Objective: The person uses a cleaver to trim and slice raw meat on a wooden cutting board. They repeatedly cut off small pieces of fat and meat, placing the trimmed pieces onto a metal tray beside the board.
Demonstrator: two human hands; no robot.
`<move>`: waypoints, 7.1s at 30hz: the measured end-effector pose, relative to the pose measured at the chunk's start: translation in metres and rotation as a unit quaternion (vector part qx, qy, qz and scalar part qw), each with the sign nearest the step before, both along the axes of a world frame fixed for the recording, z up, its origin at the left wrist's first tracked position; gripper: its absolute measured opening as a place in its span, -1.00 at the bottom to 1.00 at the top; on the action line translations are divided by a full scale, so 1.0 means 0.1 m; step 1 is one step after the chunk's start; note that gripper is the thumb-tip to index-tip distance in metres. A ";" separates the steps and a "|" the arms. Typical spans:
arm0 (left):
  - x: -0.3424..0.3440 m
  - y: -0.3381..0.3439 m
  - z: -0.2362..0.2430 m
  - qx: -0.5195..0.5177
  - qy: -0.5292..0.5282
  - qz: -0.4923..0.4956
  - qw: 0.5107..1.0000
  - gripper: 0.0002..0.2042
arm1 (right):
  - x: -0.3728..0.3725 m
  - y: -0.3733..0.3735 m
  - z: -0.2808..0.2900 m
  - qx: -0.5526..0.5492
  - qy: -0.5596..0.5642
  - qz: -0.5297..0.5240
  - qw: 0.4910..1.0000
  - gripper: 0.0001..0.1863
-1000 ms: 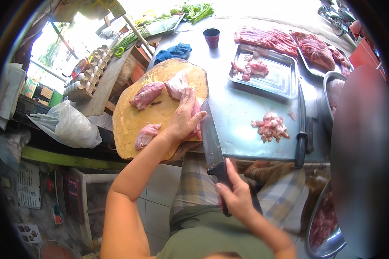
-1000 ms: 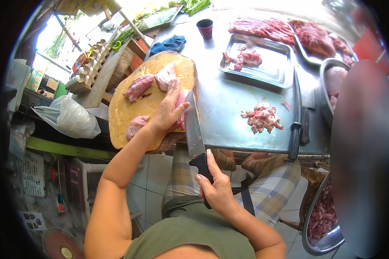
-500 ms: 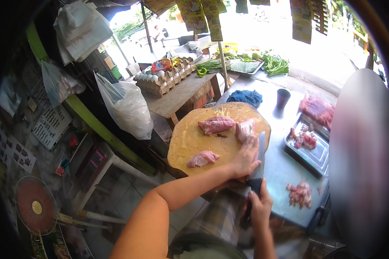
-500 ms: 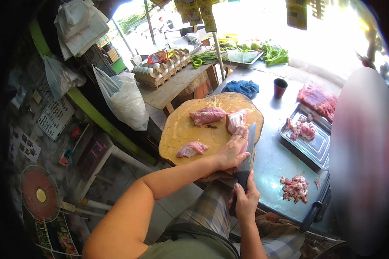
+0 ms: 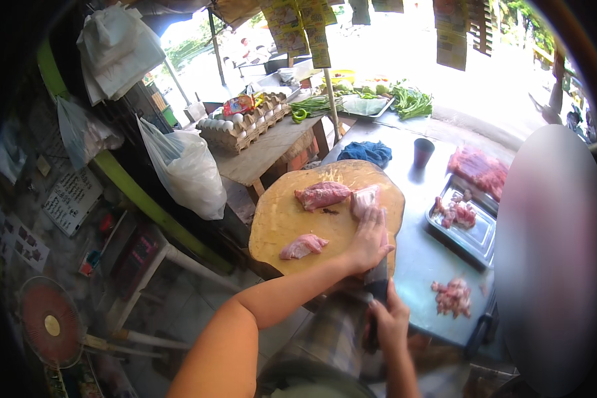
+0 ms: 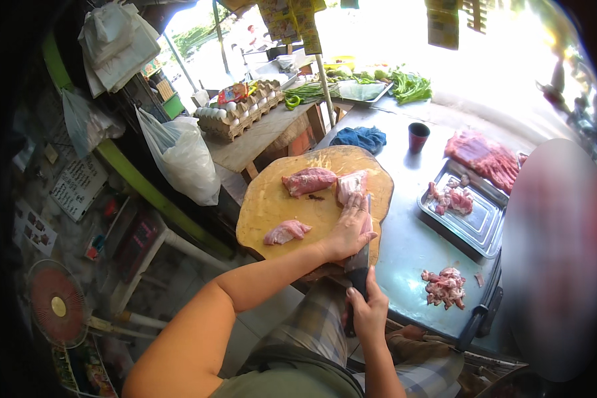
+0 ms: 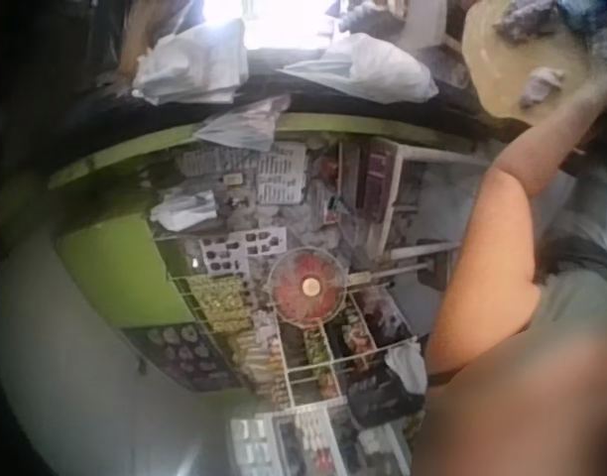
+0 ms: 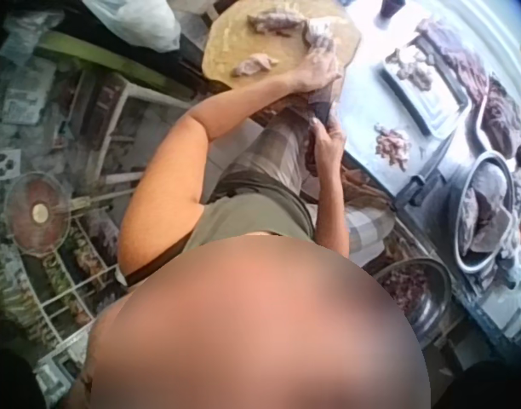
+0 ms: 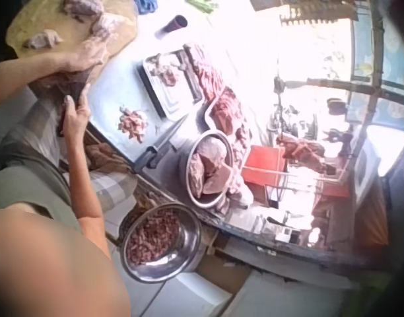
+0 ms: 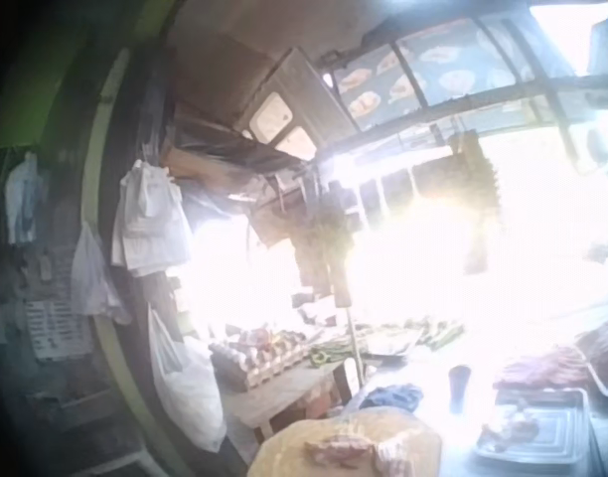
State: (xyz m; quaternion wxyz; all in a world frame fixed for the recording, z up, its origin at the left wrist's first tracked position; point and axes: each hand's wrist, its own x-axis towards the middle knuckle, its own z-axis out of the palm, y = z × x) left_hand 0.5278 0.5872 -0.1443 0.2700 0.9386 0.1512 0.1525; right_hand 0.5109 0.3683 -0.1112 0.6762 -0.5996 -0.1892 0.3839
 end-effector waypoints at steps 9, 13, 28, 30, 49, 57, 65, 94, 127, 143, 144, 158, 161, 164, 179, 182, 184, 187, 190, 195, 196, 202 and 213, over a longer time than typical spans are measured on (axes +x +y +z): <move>0.06 -0.03 -0.01 0.005 0.024 0.042 0.999 -0.01 | -0.18 -0.30 0.04 -0.026 0.028 0.012 0.999 -0.23; 0.03 -0.02 0.01 0.022 0.030 0.030 0.999 0.02 | -0.08 -0.21 0.08 -0.029 0.022 0.020 0.999 -0.24; -0.24 -0.26 0.48 0.147 0.075 0.110 0.980 -0.04 | -0.02 -0.11 0.07 -0.085 -0.343 0.006 0.936 -0.28; -0.36 -0.27 0.54 0.075 0.049 0.123 0.988 -0.09 | -0.13 -0.12 0.13 -0.128 -0.408 0.040 0.903 -0.29; -0.46 0.39 0.30 -0.548 -0.167 0.075 0.816 -0.46 | 0.04 -0.83 0.38 -0.031 0.018 -0.029 0.999 -0.28; 0.50 0.14 1.47 -0.284 -0.114 -0.167 0.937 -0.43 | 0.22 -1.00 0.58 -0.040 -0.071 -0.177 0.981 -0.27; -0.37 0.02 0.96 -0.058 0.091 -0.264 0.958 -0.65 | 0.13 -1.01 0.52 -0.035 -0.075 -0.151 0.985 -0.29; -0.11 -0.17 0.06 0.115 0.129 0.018 0.985 -0.15 | 0.22 -0.45 -0.01 -0.003 0.100 0.006 0.995 -0.25; -0.09 -0.20 0.20 0.135 0.159 0.040 0.977 -0.01 | -0.19 -0.60 -0.02 -0.007 0.128 0.025 0.991 -0.27; -0.66 -0.02 0.21 -0.072 -0.008 0.230 0.971 -0.56 | -0.40 -0.53 0.35 -0.188 -0.476 0.090 0.854 -0.27; -0.67 0.00 0.21 -0.057 -0.002 0.216 0.975 -0.56 | -0.35 -0.55 0.33 -0.166 -0.458 0.078 0.870 -0.28; -0.02 -0.17 0.68 -0.189 -0.089 0.076 0.975 -0.74 | 0.08 -1.38 0.12 -0.005 -0.010 -0.227 0.974 -0.27; 0.49 -0.09 1.02 -0.181 -0.119 -0.063 0.974 -0.70 | 0.14 -1.46 0.12 -0.004 -0.014 -0.247 0.969 -0.28; 0.77 -0.13 1.31 -0.114 -0.087 -0.139 0.980 -0.64 | 0.13 -1.50 0.17 0.013 -0.010 -0.245 0.969 -0.28; -0.62 0.30 0.57 -0.270 -0.080 -0.079 0.956 -0.52 | 0.03 -1.05 0.35 0.011 0.017 -0.124 0.992 -0.28; -0.43 0.22 0.34 0.017 -0.026 -0.069 0.997 -0.28 | -0.14 -0.90 0.37 0.021 0.036 -0.089 0.995 -0.27; -0.36 0.19 0.24 0.019 0.042 -0.077 0.996 -0.09 | -0.22 -0.85 0.35 0.003 0.037 -0.062 0.997 -0.26; -0.34 0.10 0.10 0.069 0.060 -0.050 0.995 -0.06 | -0.31 -0.82 0.29 -0.024 0.054 -0.027 0.998 -0.25; -0.40 0.04 0.04 0.123 0.098 -0.029 0.987 -0.03 | -0.36 -0.80 0.21 -0.036 0.033 -0.024 0.999 -0.27; -0.43 0.02 0.02 0.119 0.089 -0.012 0.989 -0.06 | -0.37 -0.82 0.15 -0.063 -0.062 -0.026 0.996 -0.27; -0.43 0.02 0.01 0.123 0.090 -0.012 0.988 -0.08 | -0.36 -0.82 0.15 -0.063 -0.042 -0.025 0.997 -0.27; -0.46 -0.01 0.03 0.137 0.092 -0.002 0.986 -0.12 | -0.30 -0.79 0.17 -0.067 -0.062 -0.006 0.996 -0.28; -0.49 -0.06 0.08 0.188 0.140 0.006 0.972 -0.17 | 0.07 -0.16 0.12 -0.035 0.022 0.000 0.999 -0.31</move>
